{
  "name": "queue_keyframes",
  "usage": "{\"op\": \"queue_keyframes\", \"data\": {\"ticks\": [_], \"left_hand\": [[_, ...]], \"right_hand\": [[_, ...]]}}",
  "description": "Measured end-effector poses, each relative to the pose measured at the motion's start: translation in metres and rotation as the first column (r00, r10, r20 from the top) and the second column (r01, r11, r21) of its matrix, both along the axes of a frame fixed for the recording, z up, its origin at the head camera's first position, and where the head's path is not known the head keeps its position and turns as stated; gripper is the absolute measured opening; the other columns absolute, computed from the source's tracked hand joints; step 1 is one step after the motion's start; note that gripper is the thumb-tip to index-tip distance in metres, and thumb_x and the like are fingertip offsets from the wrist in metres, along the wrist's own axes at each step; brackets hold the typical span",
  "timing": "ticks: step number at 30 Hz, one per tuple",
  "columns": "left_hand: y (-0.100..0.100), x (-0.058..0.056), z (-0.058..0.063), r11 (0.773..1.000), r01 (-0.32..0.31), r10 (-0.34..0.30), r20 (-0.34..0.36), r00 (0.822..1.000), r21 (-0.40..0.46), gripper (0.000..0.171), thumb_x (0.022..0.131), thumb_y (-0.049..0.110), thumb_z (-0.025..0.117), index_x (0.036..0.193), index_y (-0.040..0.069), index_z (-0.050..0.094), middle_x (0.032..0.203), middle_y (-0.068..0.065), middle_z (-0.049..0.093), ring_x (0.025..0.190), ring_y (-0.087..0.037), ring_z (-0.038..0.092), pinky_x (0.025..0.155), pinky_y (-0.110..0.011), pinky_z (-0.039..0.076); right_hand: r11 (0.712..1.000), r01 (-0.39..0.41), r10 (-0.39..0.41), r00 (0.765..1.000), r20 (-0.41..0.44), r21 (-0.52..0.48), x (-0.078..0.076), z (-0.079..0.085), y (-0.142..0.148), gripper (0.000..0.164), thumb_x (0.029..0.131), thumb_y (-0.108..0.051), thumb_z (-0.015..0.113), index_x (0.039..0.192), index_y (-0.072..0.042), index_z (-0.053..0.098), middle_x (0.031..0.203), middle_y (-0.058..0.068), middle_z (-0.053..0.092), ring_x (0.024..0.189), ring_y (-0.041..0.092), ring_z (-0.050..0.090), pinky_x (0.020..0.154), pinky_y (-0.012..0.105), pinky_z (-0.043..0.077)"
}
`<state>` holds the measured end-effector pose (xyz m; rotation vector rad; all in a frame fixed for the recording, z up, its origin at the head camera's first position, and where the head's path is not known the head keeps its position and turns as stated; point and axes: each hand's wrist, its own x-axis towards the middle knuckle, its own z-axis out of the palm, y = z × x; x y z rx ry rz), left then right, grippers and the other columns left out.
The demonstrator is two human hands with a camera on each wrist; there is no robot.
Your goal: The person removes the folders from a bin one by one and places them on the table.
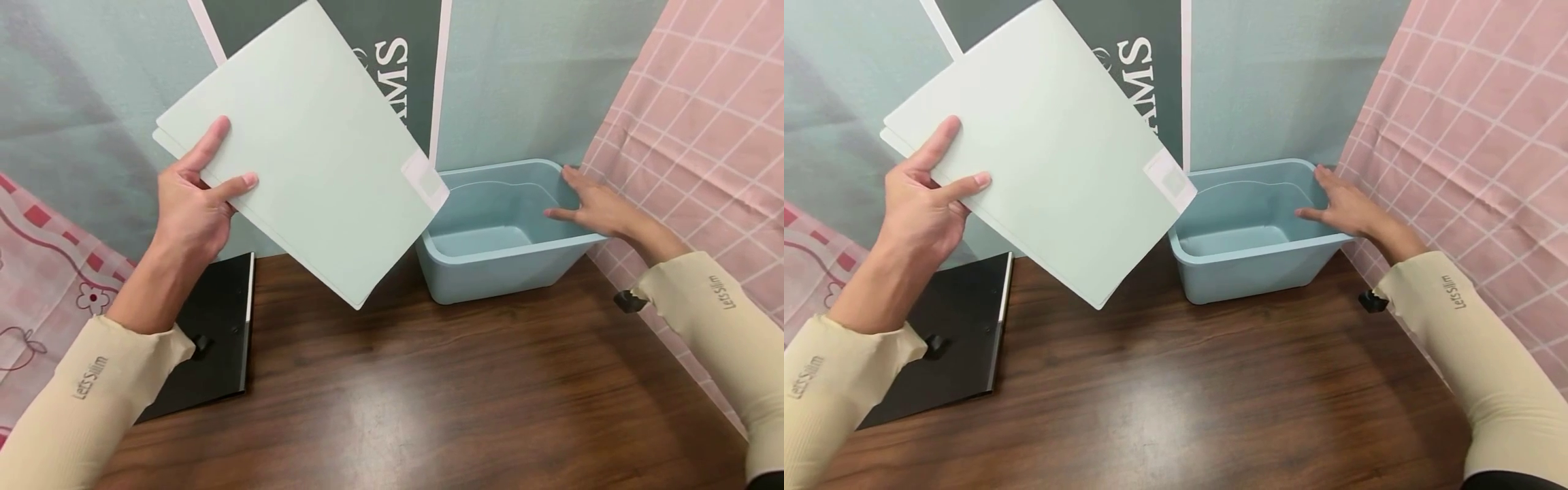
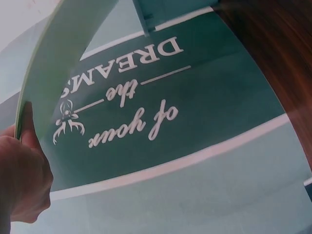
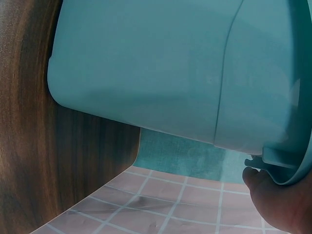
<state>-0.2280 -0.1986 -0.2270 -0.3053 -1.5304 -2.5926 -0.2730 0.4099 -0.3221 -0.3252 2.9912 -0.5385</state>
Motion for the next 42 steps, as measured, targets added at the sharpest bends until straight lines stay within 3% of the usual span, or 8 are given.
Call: {"op": "queue_keyframes", "data": {"ticks": [10,17,25,33,37,42], "left_hand": [[-0.024,0.004,-0.005,0.998,0.06,-0.06,0.007,0.998,0.009,0.083,0.083,-0.032,0.065,0.153,0.012,0.057,0.162,-0.008,0.046,0.136,-0.026,0.06,0.084,-0.039,0.064],[-0.045,0.007,-0.008,0.99,0.107,-0.106,-0.013,0.994,0.097,0.084,0.082,-0.038,0.058,0.153,0.006,0.056,0.161,-0.011,0.047,0.128,-0.024,0.066,0.085,-0.041,0.063],[-0.064,0.008,-0.015,0.981,0.154,-0.147,-0.061,0.987,0.119,0.084,0.082,-0.042,0.051,0.155,0.0,0.052,0.158,-0.015,0.05,0.128,-0.027,0.067,0.086,-0.042,0.062],[-0.083,0.004,-0.025,0.967,0.252,-0.251,-0.025,0.968,0.041,0.08,0.089,-0.037,0.046,0.158,0.003,0.048,0.153,-0.012,0.058,0.126,-0.025,0.068,0.085,-0.04,0.063],[-0.089,-0.001,-0.032,0.958,0.286,-0.286,-0.006,0.958,0.036,0.078,0.09,-0.036,0.046,0.157,0.004,0.05,0.147,-0.013,0.063,0.124,-0.025,0.07,0.084,-0.04,0.063],[-0.091,-0.008,-0.041,0.951,0.309,-0.308,0.024,0.951,-0.033,0.074,0.092,-0.034,0.047,0.155,0.004,0.053,0.146,-0.01,0.063,0.122,-0.022,0.07,0.084,-0.038,0.064]], "right_hand": [[1.0,0.01,-0.01,1.0,0.019,0.015,-0.001,-0.002,0.003,0.108,0.104,-0.053,0.062,0.167,0.002,-0.006,0.173,0.029,-0.007,0.157,0.057,0.003,0.125,0.07,0.008],[1.0,0.013,-0.013,1.0,0.014,0.019,0.0,-0.003,0.003,0.107,0.104,-0.053,0.062,0.167,0.002,-0.006,0.173,0.029,-0.006,0.157,0.056,0.003,0.125,0.07,0.008],[1.0,0.004,-0.005,1.0,0.015,0.013,0.001,-0.001,0.003,0.108,0.105,-0.052,0.062,0.166,0.003,-0.007,0.172,0.03,-0.008,0.157,0.055,0.0,0.127,0.067,0.006],[1.0,0.002,-0.002,1.0,0.02,-0.003,0.001,-0.005,0.004,0.108,0.104,-0.051,0.064,0.167,0.003,-0.007,0.173,0.029,-0.007,0.158,0.053,0.0,0.127,0.067,0.007],[1.0,0.004,-0.004,1.0,0.017,0.004,0.001,-0.004,0.003,0.108,0.104,-0.05,0.064,0.166,0.003,-0.006,0.173,0.029,-0.007,0.158,0.053,0.001,0.127,0.067,0.007],[1.0,0.01,-0.01,1.0,0.014,0.01,0.002,-0.003,0.001,0.108,0.104,-0.051,0.064,0.166,0.004,-0.005,0.173,0.03,-0.006,0.158,0.054,0.002,0.126,0.068,0.008]]}}
